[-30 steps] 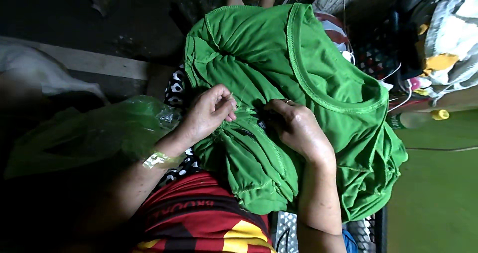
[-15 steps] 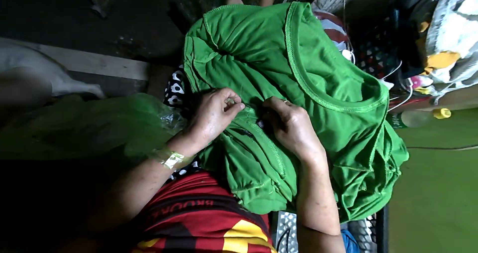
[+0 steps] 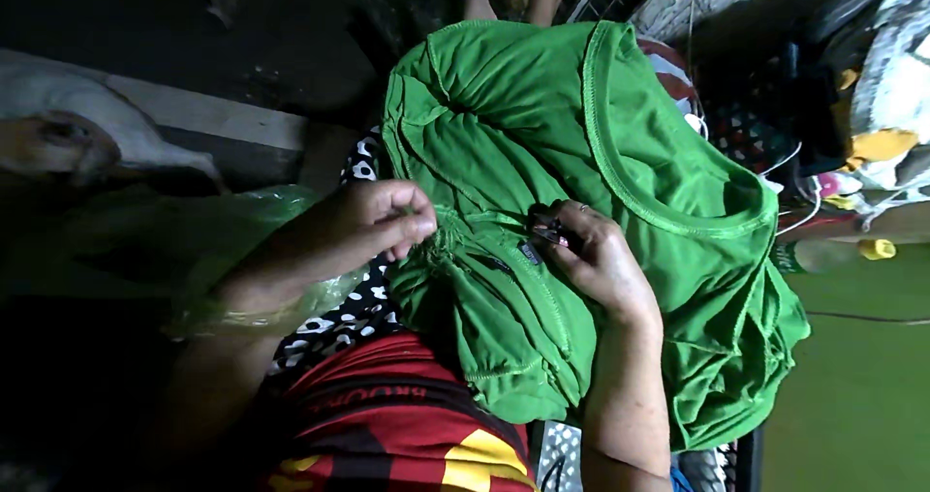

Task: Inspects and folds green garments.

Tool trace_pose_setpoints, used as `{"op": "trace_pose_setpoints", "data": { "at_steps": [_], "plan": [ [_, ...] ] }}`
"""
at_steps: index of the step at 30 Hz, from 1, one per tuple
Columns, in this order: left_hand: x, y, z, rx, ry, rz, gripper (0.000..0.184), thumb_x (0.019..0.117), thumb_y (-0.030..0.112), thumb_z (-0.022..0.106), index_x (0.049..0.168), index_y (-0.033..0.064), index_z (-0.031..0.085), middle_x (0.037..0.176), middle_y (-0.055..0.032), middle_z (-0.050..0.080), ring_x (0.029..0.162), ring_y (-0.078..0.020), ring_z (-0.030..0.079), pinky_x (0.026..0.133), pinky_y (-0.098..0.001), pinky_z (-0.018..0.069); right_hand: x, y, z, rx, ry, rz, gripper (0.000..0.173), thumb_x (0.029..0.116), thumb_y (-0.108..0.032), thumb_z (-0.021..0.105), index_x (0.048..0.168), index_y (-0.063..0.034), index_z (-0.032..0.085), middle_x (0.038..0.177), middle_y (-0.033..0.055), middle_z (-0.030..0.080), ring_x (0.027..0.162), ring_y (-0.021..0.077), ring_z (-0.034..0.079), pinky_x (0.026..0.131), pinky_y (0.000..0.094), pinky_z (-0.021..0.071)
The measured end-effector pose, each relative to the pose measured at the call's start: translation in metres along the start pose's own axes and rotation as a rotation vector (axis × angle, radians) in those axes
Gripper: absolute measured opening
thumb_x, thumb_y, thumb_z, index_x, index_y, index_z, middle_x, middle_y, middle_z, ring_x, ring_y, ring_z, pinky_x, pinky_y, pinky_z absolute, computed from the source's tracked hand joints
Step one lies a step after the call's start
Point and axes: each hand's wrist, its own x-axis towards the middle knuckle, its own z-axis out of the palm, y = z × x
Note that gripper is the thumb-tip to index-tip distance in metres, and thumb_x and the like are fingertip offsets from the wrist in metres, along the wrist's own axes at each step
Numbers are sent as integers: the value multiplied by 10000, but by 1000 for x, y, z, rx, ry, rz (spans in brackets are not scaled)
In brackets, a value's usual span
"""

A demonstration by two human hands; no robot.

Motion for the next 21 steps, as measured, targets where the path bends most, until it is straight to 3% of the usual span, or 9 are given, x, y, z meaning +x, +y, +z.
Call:
{"op": "trace_pose_setpoints", "data": {
  "at_steps": [2, 5, 8, 10, 12, 14, 18, 20, 21],
  "plan": [
    [-7, 4, 2, 35, -169, 99, 89, 964, 144, 614, 939, 103, 689, 695, 48, 639, 560, -1, 573, 512, -159, 487, 2, -3, -4, 43, -17, 37, 136, 915, -94, 623, 990, -10, 700, 926, 82, 672, 823, 113, 633, 756, 268, 532],
    [-6, 11, 22, 93, -508, 333, 181, 999, 161, 588, 951, 43, 716, 837, -6, 672, 690, -6, 610, 628, -156, 521, 10, -12, -9, 146, -11, 113, 115, 969, -106, 624, 1029, -16, 663, 872, 20, 634, 712, -14, 553, 648, 139, 463],
    [-9, 27, 41, 70, -812, 418, 171, 986, 74, 583, 938, -35, 707, 867, -142, 684, 781, -195, 651, 690, -321, 526, 19, -22, -12, 176, -14, 146, 139, 990, -78, 587, 1105, -14, 632, 921, 22, 644, 726, -25, 573, 666, 136, 485],
    [-11, 32, 49, 52, -917, 419, 159, 982, 46, 588, 924, -51, 701, 839, -166, 660, 771, -241, 639, 669, -353, 506, 25, -27, -14, 121, -14, 152, 155, 986, -34, 557, 1121, 4, 621, 913, 61, 641, 715, 27, 585, 663, 187, 505],
    [-13, 34, 49, 83, -826, 400, 160, 980, 53, 590, 926, -43, 705, 843, -160, 673, 777, -237, 654, 690, -367, 522, 28, -28, -14, 73, -4, 183, 115, 1003, -46, 565, 1100, -10, 616, 832, 69, 612, 626, 66, 549, 578, 216, 477],
    [-12, 38, 43, 159, -556, 285, 182, 1013, 74, 564, 968, -34, 703, 892, -142, 676, 787, -201, 653, 719, -352, 549, 26, -26, -12, 79, 15, 203, 78, 1008, -61, 576, 1069, -32, 615, 781, 58, 585, 573, 76, 514, 523, 217, 447],
    [10, 26, 49, 361, 140, 182, 210, 975, 201, 678, 1020, -4, 682, 947, -144, 664, 785, -207, 634, 720, -366, 540, 22, -23, -7, 121, 39, 221, 92, 1000, -61, 576, 1076, -42, 625, 813, 65, 616, 607, 90, 555, 548, 243, 479],
    [26, 11, 60, 402, 276, 192, 311, 922, 243, 753, 1036, -35, 675, 945, -174, 653, 778, -229, 626, 719, -360, 535, 22, -24, -5, 133, 52, 202, 112, 981, -35, 583, 1082, -34, 632, 829, 73, 623, 621, 91, 559, 562, 242, 482],
    [32, 4, 65, 397, 311, 224, 275, 925, 208, 743, 1019, -45, 690, 928, -181, 660, 771, -235, 632, 723, -356, 539, 22, -24, -4, 151, 56, 176, 126, 965, -25, 596, 1085, -29, 636, 839, 69, 625, 630, 74, 558, 567, 219, 478]
  ]
}}
